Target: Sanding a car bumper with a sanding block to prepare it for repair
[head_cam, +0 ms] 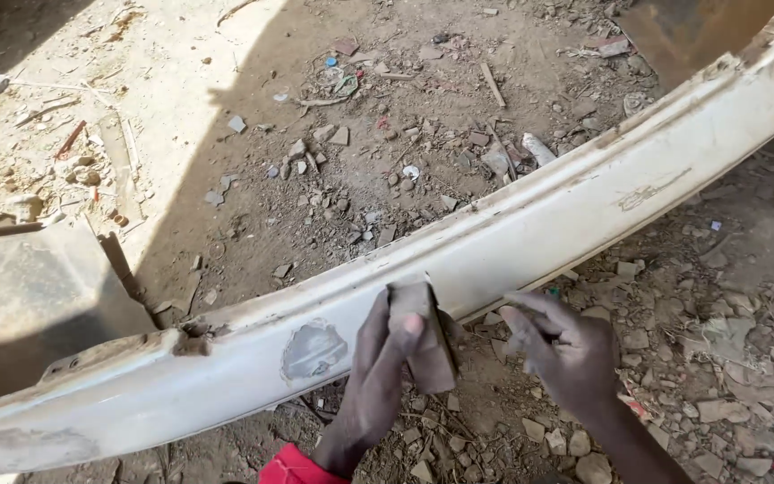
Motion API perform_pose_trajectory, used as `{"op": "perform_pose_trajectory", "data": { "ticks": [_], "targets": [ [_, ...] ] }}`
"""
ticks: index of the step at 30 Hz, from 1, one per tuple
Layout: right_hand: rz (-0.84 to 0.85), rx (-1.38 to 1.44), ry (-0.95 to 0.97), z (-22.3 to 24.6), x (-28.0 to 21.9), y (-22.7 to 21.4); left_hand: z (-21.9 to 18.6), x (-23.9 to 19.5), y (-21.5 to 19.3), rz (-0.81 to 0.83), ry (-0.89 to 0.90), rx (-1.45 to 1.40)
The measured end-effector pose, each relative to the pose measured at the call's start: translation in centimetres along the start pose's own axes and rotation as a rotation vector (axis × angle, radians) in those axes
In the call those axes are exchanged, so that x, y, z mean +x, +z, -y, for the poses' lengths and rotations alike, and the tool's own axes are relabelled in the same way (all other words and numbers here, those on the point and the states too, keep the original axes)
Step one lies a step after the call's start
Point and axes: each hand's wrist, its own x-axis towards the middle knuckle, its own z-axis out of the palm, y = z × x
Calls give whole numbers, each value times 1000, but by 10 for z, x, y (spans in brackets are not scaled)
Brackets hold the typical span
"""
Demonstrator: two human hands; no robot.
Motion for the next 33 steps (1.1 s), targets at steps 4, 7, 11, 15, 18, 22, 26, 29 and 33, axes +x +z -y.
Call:
{"op": "perform_pose_trajectory", "data": {
  "ticks": [4, 7, 11, 15, 18, 22, 26, 29, 33],
  "targets": [
    [116, 266, 46, 45, 2, 2, -11, -2, 18, -21, -220, 411],
    [263, 233, -28, 51, 1, 8, -7, -4, 18, -54, -221, 575],
    [283, 168, -35, 62, 3, 12, 0, -5, 11, -43, -156, 672],
    [306, 171, 57, 69, 2, 12, 8, -3, 13, -54, -184, 706],
    [323, 157, 54, 73, -4, 20, 16, -8, 14, -100, -234, 676],
    [224, 76, 143, 66, -17, 25, 10, -7, 22, -22, -223, 613],
    [245, 27, 269, 75, -25, 26, 16, -7, 15, 10, -84, 599],
    [284, 10, 491, 77, -30, 34, 8, -4, 14, 24, -127, 638],
    [181, 28, 296, 75, -35, 36, 8, -1, 11, 38, -160, 598]
  ]
}}
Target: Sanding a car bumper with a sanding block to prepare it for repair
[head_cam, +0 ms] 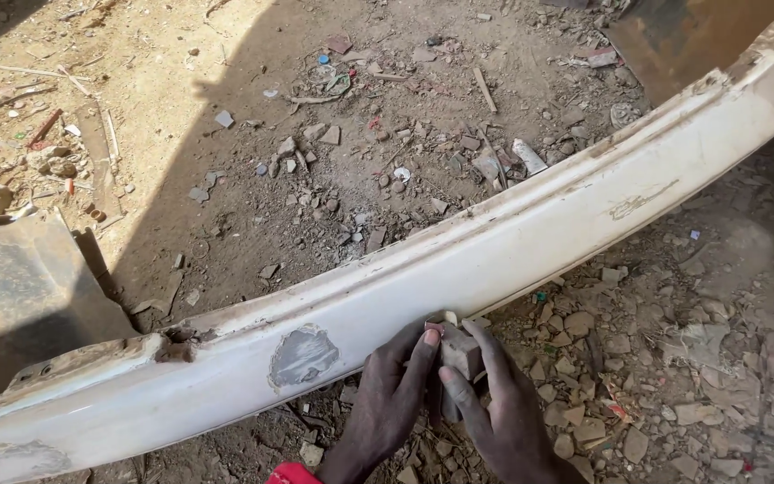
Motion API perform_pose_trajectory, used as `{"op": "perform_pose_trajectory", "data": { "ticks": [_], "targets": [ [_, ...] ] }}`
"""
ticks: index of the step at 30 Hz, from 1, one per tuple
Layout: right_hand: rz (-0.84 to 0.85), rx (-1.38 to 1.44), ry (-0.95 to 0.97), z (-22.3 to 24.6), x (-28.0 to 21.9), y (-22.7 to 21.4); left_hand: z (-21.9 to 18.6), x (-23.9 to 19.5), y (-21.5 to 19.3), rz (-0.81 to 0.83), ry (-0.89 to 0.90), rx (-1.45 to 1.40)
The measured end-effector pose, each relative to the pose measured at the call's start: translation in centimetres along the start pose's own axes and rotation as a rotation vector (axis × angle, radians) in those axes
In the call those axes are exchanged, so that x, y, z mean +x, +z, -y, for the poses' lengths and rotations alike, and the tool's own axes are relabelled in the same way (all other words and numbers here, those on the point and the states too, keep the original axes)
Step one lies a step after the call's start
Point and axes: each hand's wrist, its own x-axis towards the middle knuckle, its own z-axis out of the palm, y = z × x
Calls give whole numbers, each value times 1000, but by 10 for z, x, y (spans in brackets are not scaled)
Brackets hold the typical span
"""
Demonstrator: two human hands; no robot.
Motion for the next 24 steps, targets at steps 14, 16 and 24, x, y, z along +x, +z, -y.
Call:
{"op": "perform_pose_trajectory", "data": {
  "ticks": [14, 16, 24],
  "targets": [
    [115, 260, 146, 22, -7, -5, -2, 1, 1, -113, -389, -270],
    [90, 294, 125, 21, -8, -6, -10, -1, 3, -97, -399, -315],
    [27, 467, 301, 24, -8, -12, -12, -3, 5, -34, -379, -125]
  ]
}}
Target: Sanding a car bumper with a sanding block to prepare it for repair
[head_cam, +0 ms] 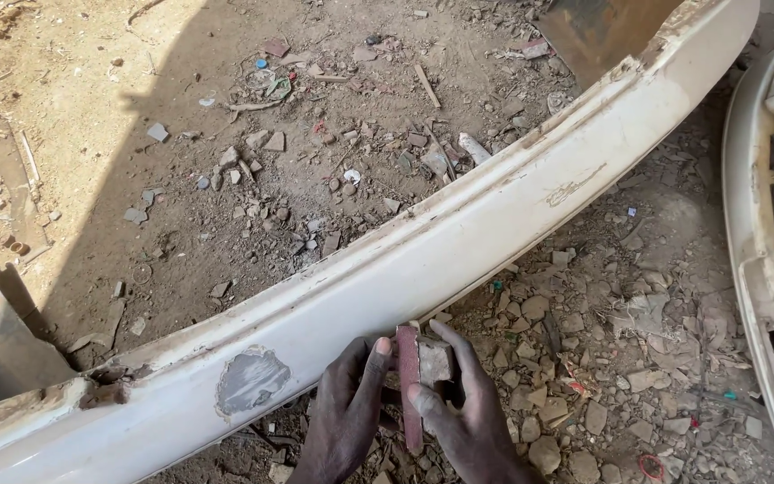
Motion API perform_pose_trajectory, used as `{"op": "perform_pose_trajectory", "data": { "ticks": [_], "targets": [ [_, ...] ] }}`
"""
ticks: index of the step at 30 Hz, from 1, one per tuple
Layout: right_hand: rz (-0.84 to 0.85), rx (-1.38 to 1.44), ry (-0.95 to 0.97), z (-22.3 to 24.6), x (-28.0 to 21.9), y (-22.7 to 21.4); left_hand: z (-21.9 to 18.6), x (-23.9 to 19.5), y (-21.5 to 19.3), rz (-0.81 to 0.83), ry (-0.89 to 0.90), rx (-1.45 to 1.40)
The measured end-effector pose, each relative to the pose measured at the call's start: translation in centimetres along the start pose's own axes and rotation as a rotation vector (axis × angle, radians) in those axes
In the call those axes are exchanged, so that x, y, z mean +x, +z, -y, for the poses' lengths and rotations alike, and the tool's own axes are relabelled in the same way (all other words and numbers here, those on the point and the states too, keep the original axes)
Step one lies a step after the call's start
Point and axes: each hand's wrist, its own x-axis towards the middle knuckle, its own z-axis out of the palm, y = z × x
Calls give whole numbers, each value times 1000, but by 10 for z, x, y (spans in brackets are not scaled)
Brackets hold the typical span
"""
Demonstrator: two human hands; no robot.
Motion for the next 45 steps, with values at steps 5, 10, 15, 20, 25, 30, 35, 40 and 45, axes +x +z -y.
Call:
{"op": "perform_pose_trajectory", "data": {
  "ticks": [5, 10, 15, 20, 25, 30, 35, 40, 45],
  "targets": [
    [-140, 91, -73, -3, 6, -6, 33, 14, -4, -122, 159, 41],
    [-250, 22, -60, -5, 14, -14, 41, 16, -8, -159, 306, 22],
    [-313, 131, -3, -21, 28, -25, 37, 21, -22, -261, 731, 257],
    [-434, 187, 68, -30, 38, -37, 14, 19, -38, -425, 1062, 405],
    [-523, 530, 187, -61, 56, -59, 5, 26, -60, -489, 1107, 578],
    [-511, 672, 169, -98, 47, -86, -9, 36, -76, -369, 980, 611],
    [-606, 931, 354, -116, 17, -92, -31, 53, -82, -308, 553, 757],
    [-590, 1076, 465, -122, 0, -97, -35, 69, -81, -374, 523, 969],
    [-671, 1052, 337, -93, 7, -94, 0, 94, -85, -571, 435, 1289]
  ]
}}
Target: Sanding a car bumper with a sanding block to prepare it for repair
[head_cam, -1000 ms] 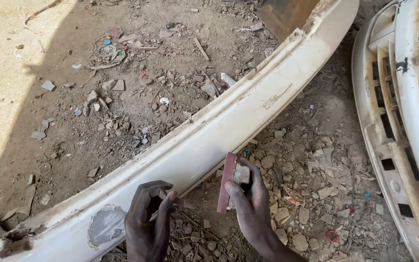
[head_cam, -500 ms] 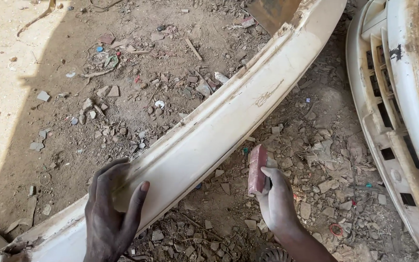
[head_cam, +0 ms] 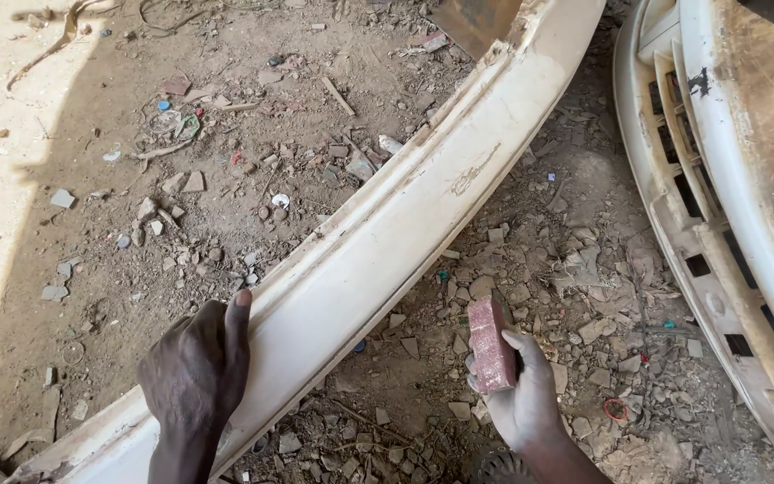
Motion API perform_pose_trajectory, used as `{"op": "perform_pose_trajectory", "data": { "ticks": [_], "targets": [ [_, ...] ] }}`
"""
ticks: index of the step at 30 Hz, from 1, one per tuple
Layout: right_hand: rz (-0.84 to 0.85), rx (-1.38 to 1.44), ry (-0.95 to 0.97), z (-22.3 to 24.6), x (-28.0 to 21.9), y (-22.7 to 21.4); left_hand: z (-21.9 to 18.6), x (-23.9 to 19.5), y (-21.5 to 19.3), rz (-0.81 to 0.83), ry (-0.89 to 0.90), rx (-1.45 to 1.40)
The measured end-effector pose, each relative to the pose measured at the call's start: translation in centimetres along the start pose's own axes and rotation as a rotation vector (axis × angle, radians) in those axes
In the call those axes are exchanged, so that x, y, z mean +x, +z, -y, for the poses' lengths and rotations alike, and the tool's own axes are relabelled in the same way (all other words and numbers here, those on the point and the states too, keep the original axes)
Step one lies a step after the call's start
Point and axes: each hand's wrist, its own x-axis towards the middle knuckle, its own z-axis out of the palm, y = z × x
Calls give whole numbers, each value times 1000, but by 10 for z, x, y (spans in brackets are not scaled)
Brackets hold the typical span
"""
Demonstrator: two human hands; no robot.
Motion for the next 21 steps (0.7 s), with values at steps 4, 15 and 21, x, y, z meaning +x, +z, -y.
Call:
{"op": "perform_pose_trajectory", "data": {
  "ticks": [4, 15, 21],
  "targets": [
    [-127, -282, 74, 23, -39, 60, 21, -4, 15, -64, 21, 21],
    [214, -175, -113, -2, 32, -1, 88, -60, 14, -199, -60, -59],
    [136, -707, -185, 42, 35, 82, 80, -42, 6, -114, -145, -17]
  ]
}}
